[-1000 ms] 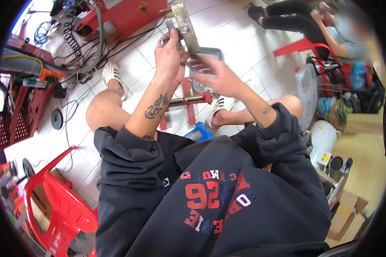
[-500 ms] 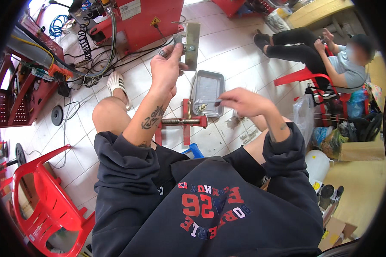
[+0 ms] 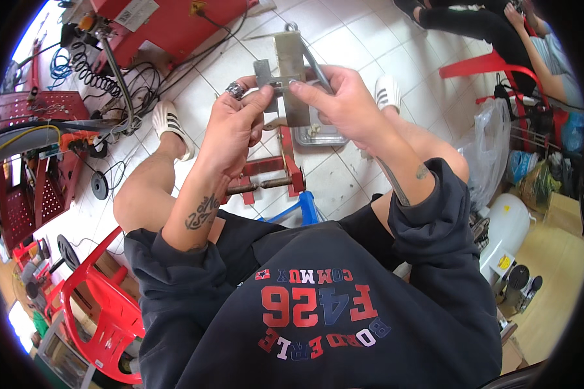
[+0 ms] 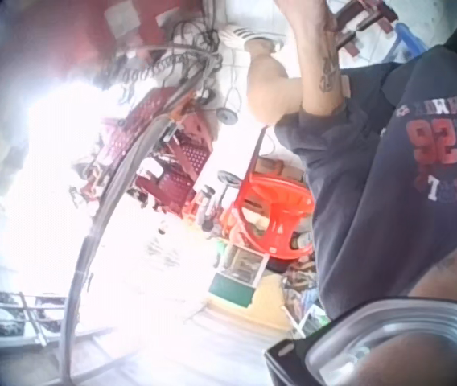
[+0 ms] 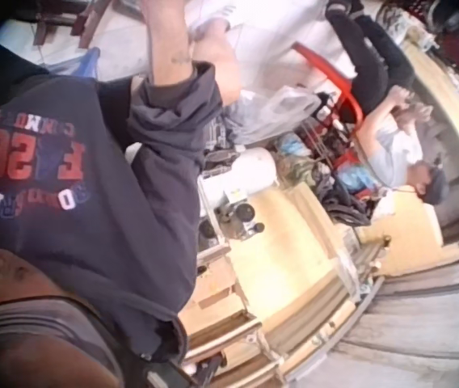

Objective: The person sits on the floor and uses a wrench to tighten a bolt on a metal bracket clamped in a red bench vise. They then remove the bracket, insert a bolt and nut, and tighten it by hand before placing the assembled part into a metal tray.

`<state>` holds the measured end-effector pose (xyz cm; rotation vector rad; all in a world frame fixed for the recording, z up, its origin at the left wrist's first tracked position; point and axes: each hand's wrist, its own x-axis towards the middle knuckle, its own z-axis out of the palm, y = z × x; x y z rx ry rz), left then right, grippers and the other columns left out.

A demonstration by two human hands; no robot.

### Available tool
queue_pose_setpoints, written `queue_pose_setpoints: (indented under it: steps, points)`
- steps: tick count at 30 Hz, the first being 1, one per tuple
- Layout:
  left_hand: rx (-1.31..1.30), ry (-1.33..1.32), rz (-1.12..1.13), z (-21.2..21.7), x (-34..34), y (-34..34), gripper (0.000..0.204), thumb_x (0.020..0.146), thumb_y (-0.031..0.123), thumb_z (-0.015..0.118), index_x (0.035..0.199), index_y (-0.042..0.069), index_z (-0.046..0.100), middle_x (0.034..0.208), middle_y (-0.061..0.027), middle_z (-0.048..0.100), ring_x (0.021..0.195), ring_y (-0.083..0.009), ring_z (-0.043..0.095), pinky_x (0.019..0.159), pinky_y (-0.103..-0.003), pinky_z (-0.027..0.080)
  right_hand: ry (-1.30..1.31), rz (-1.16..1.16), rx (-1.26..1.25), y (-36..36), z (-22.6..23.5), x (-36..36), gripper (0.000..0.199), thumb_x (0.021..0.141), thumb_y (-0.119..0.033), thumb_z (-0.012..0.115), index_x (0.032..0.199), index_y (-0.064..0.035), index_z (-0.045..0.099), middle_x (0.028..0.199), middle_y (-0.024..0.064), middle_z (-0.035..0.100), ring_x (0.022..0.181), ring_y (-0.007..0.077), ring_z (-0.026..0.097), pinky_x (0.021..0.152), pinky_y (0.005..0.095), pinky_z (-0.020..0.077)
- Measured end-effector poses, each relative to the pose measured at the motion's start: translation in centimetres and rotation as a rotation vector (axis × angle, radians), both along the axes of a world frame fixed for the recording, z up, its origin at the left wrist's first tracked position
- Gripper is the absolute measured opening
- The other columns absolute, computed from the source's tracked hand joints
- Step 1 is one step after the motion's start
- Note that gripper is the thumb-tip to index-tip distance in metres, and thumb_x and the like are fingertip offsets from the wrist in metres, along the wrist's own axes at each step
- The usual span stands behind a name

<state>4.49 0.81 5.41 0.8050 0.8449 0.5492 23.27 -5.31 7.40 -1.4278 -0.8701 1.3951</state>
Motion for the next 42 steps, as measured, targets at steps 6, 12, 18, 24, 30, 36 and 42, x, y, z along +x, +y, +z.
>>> queue_pose_setpoints:
  steps: [6,12,18,24,30,36,42]
  points:
    - [0.379,-0.001,0.184,-0.1,-0.1,-1.4,0.023,0.093,0.011,0.07,0.11,-0.001,0.06,0.099,-0.007,0.068,0.087,-0.009,0.061,0.077,-0.023,0.049,0.128,-0.051,0.122,-0.3,-0.2,-2.0,0.021,0.087,-0.013,0.075,0.098,0.0045,0.069,0.076,-0.0004,0.066,0.067,0.0027,0.057,0.061,0.0191,0.0454]
    - [0.248,-0.073,0.202,-0.1,0.1,-1.6,0.033,0.097,0.01,0.062,0.124,-0.005,0.049,0.102,-0.0097,0.066,0.096,-0.0152,0.064,0.084,-0.028,0.055,0.068,-0.068,0.128,-0.3,-1.4,-3.2,0.022,0.089,-0.015,0.074,0.097,0.0052,0.068,0.081,0.0035,0.07,0.068,0.0032,0.058,0.06,0.019,0.044]
    - [0.019,0.075,0.113,-0.7,1.0,-1.9,0.051,0.106,0.04,0.041,0.138,0.001,0.043,0.113,-0.0077,0.062,0.101,-0.0157,0.06,0.086,-0.031,0.048,-0.12,-0.012,0.18,-0.2,-1.9,-4.7,0.031,0.092,-0.028,0.069,0.086,0.0025,0.071,0.06,-0.0006,0.059,0.056,0.004,0.05,0.05,0.0249,0.0403]
    - [-0.284,-0.497,-0.15,-2.4,-0.7,-0.3,0.073,0.101,0.062,0.025,0.128,0.002,0.054,0.102,-0.0141,0.068,0.089,-0.0196,0.066,0.08,-0.033,0.052,-0.217,0.126,0.396,-0.5,1.2,-2.0,0.022,0.096,-0.017,0.061,0.096,0.0023,0.07,0.068,0.0027,0.064,0.059,0.0066,0.053,0.053,0.0257,0.0413]
    - [-0.048,-0.121,-0.133,1.0,-0.9,-1.5,0.105,0.087,0.083,0.011,0.128,-0.003,0.054,0.09,-0.0217,0.07,0.075,-0.0199,0.071,0.07,-0.031,0.058,-0.574,0.233,0.402,-1.1,2.5,0.6,0.017,0.092,-0.013,0.067,0.098,0.0025,0.071,0.065,-0.0005,0.058,0.058,0.0045,0.045,0.052,0.0222,0.0349]
    - [0.113,0.006,-0.144,1.5,-1.4,-1.5,0.09,0.096,0.073,0.022,0.124,-0.005,0.056,0.091,-0.0225,0.071,0.065,-0.0222,0.071,0.058,-0.029,0.059,-0.61,0.268,0.281,-1.2,1.9,0.8,0.018,0.088,-0.016,0.073,0.092,0.0018,0.073,0.061,-0.0014,0.057,0.056,0.0039,0.045,0.05,0.0224,0.0344]
    - [0.104,-0.045,-0.188,1.8,-1.7,-1.5,0.076,0.1,0.063,0.034,0.12,-0.007,0.059,0.094,-0.0162,0.072,0.07,-0.0211,0.072,0.053,-0.024,0.056,-0.514,0.233,0.016,-1.1,2.7,1.7,0.023,0.081,-0.018,0.081,0.079,0.0016,0.069,0.062,-0.0022,0.058,0.056,0.0019,0.047,0.05,0.0201,0.0343]
